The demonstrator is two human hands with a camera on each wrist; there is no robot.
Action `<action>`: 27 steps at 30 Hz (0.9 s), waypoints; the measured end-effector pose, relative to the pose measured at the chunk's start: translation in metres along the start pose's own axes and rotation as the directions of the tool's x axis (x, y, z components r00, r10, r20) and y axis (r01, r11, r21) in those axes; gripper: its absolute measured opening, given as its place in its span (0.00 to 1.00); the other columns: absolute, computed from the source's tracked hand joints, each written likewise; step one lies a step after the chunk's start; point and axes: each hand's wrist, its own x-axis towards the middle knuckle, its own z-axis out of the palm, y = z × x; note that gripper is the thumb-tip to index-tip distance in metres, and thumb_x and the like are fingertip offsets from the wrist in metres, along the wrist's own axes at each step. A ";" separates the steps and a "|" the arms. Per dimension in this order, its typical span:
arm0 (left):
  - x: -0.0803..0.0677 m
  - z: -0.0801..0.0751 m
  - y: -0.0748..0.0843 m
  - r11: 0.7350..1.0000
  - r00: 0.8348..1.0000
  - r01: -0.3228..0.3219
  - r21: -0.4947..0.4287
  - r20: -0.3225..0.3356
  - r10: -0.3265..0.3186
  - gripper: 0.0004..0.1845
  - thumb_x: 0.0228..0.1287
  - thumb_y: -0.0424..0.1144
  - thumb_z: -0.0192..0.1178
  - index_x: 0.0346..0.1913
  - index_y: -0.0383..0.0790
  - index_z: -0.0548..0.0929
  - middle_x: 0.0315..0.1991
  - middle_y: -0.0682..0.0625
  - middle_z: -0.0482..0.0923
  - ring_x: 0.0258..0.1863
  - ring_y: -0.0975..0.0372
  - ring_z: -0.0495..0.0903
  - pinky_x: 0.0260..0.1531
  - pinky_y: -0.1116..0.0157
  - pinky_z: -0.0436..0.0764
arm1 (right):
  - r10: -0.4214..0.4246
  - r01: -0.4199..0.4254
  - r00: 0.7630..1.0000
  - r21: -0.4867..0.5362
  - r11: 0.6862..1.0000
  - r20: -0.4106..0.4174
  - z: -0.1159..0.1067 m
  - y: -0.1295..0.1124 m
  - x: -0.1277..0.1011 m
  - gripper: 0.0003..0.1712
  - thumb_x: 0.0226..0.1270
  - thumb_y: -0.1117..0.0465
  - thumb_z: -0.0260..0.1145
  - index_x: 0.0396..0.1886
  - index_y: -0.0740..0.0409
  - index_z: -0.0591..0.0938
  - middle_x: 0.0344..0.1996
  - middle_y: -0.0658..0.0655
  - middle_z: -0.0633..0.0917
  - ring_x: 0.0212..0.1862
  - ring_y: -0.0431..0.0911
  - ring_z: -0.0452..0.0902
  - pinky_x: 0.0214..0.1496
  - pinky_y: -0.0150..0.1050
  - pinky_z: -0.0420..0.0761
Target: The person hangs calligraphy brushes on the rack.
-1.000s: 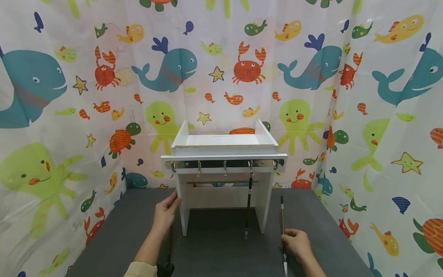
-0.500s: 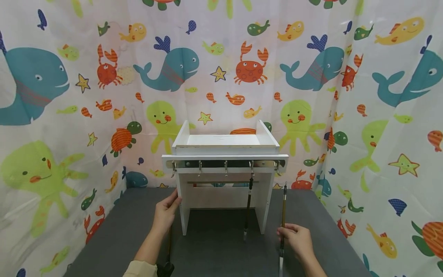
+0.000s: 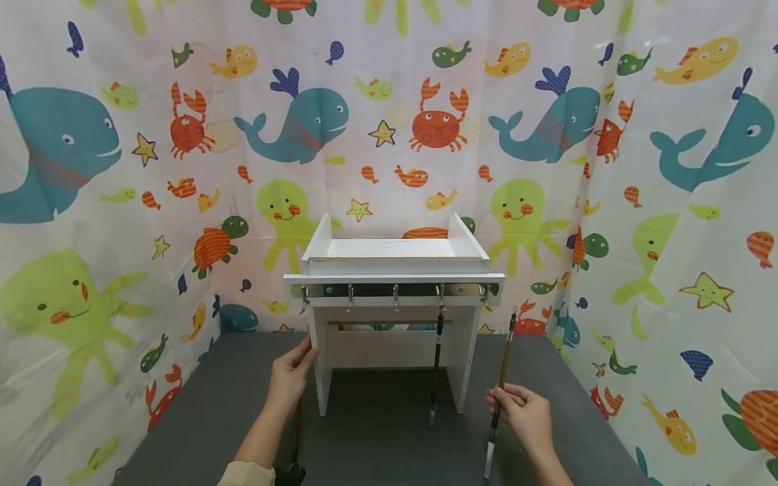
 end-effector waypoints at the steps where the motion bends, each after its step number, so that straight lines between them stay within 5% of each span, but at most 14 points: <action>1: 0.000 0.000 0.000 1.000 1.000 -0.001 0.000 0.000 0.001 0.24 0.75 0.38 0.59 0.71 0.40 0.73 0.69 0.46 0.72 0.69 0.53 0.71 0.68 0.50 0.71 | -0.007 0.007 1.000 -0.001 1.000 -0.009 0.000 0.000 -0.001 0.18 0.73 0.67 0.64 0.55 0.78 0.77 0.40 0.67 0.90 0.38 0.50 0.90 0.44 0.47 0.89; 5: -0.003 0.002 0.015 1.000 1.000 -0.007 0.007 0.008 0.007 0.23 0.75 0.35 0.58 0.70 0.37 0.73 0.68 0.44 0.72 0.69 0.50 0.71 0.67 0.49 0.71 | -0.026 0.026 0.999 0.000 1.000 -0.047 -0.001 0.001 -0.001 0.18 0.72 0.67 0.65 0.55 0.77 0.78 0.38 0.65 0.90 0.36 0.47 0.91 0.43 0.47 0.89; 14: 0.008 0.001 -0.018 1.000 1.000 -0.007 -0.021 -0.029 0.007 0.24 0.73 0.42 0.61 0.69 0.46 0.75 0.68 0.51 0.74 0.68 0.57 0.73 0.68 0.53 0.71 | -0.098 0.094 0.992 -0.048 0.994 -0.086 0.004 -0.006 -0.008 0.15 0.70 0.65 0.68 0.50 0.72 0.82 0.37 0.63 0.91 0.37 0.49 0.91 0.41 0.44 0.89; 27: 0.008 0.001 -0.020 0.999 0.999 -0.031 -0.015 -0.042 0.030 0.24 0.72 0.42 0.62 0.69 0.46 0.76 0.67 0.51 0.75 0.68 0.56 0.73 0.68 0.52 0.72 | -0.143 0.142 0.986 -0.016 0.990 -0.082 0.012 -0.020 -0.025 0.15 0.70 0.64 0.69 0.50 0.71 0.83 0.39 0.63 0.91 0.35 0.43 0.90 0.39 0.39 0.89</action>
